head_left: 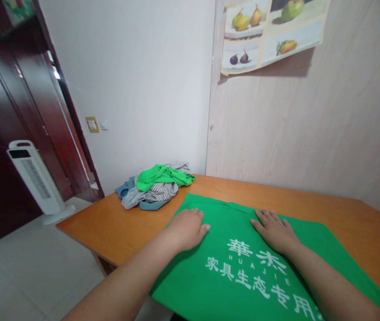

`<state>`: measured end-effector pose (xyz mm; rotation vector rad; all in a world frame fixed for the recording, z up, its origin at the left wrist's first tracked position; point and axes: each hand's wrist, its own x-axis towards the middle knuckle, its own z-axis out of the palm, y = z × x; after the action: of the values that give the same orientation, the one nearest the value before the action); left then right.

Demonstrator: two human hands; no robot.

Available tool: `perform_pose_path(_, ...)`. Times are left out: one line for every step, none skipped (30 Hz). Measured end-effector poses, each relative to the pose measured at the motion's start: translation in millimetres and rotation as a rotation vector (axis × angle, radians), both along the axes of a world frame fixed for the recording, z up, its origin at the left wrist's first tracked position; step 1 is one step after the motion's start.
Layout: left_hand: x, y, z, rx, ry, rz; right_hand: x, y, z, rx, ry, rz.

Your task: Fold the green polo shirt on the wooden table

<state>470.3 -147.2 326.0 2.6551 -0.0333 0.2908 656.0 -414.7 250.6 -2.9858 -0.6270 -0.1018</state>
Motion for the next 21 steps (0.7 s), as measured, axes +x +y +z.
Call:
perform_pose_path(13.2,-3.5,1.4,-0.027,-0.031,-0.013,-0.2,0.0,0.1,0.002,0.002,0.002)
perform_pose_path(26.7,-7.7,1.8,-0.025,-0.026,-0.035,-0.5,0.0,0.2,0.004,0.002,0.003)
perform_pose_path(40.0,-12.2,1.3,-0.011,-0.018,-0.057,-0.7,0.0,0.2,0.006,0.001,0.003)
perform_pose_path(52.4,-16.8,-0.3,-0.002,-0.001,-0.088,-1.0,0.2,0.2,0.006,0.0,0.003)
perform_pose_path(63.5,-21.0,-2.8,0.002,0.014,-0.118,-1.4,0.4,0.3,0.007,-0.001,0.003)
perform_pose_path(72.9,-24.5,-6.4,0.017,0.025,-0.146,-1.8,0.6,0.4,0.007,-0.001,0.001)
perform_pose_path(80.5,-27.1,-10.6,0.042,0.042,-0.166,-2.3,0.9,0.6,0.007,-0.002,0.0)
perform_pose_path(86.1,-28.5,-15.5,0.074,0.069,-0.177,-2.8,1.1,0.9,0.006,-0.002,-0.001)
perform_pose_path(89.9,-28.7,-20.5,0.113,0.103,-0.18,-3.3,1.2,1.2,0.005,-0.002,0.0)
perform_pose_path(92.0,-27.9,-25.4,0.153,0.139,-0.176,-3.9,1.3,1.7,0.004,-0.003,0.0)
perform_pose_path(92.9,-26.3,-29.9,0.187,0.171,-0.167,-4.5,1.3,2.2,0.003,-0.002,-0.002)
perform_pose_path(92.7,-24.3,-33.6,0.214,0.193,-0.155,-5.1,1.4,2.8,0.003,0.0,-0.003)
perform_pose_path(92.0,-22.1,-36.5,0.232,0.201,-0.143,-5.6,1.4,3.3,0.003,0.004,-0.005)
perform_pose_path(90.9,-20.3,-38.5,0.241,0.199,-0.132,-6.0,1.4,3.8,0.004,0.008,-0.006)
perform_pose_path(89.8,-18.9,-39.6,0.246,0.194,-0.121,-6.3,1.5,4.2,0.005,0.012,-0.007)
perform_pose_path(88.8,-18.1,-40.0,0.248,0.19,-0.113,-6.5,1.6,4.3,0.007,0.015,-0.008)
perform_pose_path(87.9,-17.9,-39.8,0.249,0.188,-0.107,-6.6,1.7,4.3,0.01,0.017,-0.009)
perform_pose_path(87.1,-18.2,-39.3,0.249,0.187,-0.103,-6.5,1.7,4.0,0.013,0.017,-0.011)
perform_pose_path(86.5,-18.8,-38.7,0.25,0.186,-0.099,-6.2,1.7,3.5,0.015,0.017,-0.013)
perform_pose_path(86.0,-19.4,-38.3,0.25,0.184,-0.096,-5.9,1.6,3.0,0.017,0.017,-0.014)
perform_pose_path(85.7,-19.9,-38.0,0.25,0.184,-0.096,-5.6,1.3,2.4,0.018,0.018,-0.015)
